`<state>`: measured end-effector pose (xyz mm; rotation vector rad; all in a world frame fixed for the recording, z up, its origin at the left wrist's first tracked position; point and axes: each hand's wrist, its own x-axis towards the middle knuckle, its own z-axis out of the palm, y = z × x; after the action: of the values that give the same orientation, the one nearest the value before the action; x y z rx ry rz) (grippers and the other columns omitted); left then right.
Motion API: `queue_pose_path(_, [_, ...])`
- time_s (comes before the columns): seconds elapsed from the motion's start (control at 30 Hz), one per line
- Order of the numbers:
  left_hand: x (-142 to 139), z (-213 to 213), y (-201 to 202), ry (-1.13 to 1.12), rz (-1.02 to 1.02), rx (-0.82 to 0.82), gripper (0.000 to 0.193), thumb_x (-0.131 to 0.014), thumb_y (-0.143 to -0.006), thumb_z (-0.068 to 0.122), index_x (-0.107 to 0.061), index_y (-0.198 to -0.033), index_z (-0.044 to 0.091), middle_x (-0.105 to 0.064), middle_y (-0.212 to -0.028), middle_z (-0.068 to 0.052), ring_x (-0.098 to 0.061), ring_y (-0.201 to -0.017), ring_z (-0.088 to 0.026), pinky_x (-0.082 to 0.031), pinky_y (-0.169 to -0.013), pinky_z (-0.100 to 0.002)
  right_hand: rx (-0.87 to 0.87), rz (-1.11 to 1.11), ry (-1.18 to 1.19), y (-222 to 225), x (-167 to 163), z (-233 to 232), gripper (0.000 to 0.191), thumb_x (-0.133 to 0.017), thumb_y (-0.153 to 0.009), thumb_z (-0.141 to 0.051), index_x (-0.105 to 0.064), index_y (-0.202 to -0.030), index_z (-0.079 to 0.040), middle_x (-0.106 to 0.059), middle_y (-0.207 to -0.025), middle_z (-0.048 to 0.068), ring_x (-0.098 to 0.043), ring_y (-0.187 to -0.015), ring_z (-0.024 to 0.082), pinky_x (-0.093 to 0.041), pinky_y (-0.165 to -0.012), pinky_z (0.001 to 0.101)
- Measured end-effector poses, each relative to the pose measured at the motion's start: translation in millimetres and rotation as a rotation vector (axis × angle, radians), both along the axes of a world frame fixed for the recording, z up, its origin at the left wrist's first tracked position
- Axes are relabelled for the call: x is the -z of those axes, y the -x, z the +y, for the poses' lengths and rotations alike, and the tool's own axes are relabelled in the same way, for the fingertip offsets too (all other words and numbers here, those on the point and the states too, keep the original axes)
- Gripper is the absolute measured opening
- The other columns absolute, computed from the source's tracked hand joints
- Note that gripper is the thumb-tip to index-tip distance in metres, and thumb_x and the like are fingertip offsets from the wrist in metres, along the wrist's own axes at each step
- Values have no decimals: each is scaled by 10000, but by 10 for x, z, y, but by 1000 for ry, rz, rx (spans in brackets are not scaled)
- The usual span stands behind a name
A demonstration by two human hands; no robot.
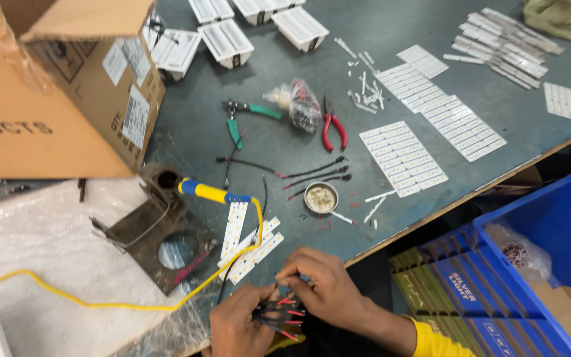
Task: The person solders wires to LED strips using a soldering iron and solder paste. They repeatedly tin wire ends, apply solder, and place the finished wires on the table.
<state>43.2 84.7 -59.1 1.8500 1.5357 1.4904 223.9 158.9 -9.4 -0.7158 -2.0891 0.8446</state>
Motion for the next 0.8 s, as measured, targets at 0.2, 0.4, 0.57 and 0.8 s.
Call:
queue_pose_path(0.2, [53,45,-53,138,-77,16,215,-820,-713,76,-751,-916,55,-749,-707,-83,-778,-644,-183,-591,-595,-309,32,12,43,-73,5,7,79,-744,-878,-22,-696,-939,-34,-694,-901,100,-710,-806,258,-542,-669,344])
queue_pose_path(0.4, [-99,-172,10,185,-85,-30,198,-721,-755,-20,-710,-945,35,-760,-802,-97,-770,-704,-191,-593,-649,-301,49,67,-55,-206,211,59,139,-724,-909,-37,-690,-1043,-30,-728,-1049,106,-719,-990,224,-556,-869,312])
queue_pose_path(0.57, [-84,-682,505,138,-414,-205,127,-629,-934,-97,-605,-1005,5,-702,-962,-54,-679,-868,-140,-576,-803,-283,195,140,246,-329,244,207,229,-712,-958,-38,-672,-1181,-8,-715,-1109,57,-674,-1005,125,-548,-933,270])
queue_pose_path(0.8, [31,-1550,978,71,-712,-673,47,-645,-1061,15,-622,-1099,31,-544,-809,40,-437,-633,-24,-328,-561,-192,241,346,157,-397,72,550,213,-730,-1022,-28,-615,-1199,2,-689,-1071,63,-678,-847,110,-607,-793,263])
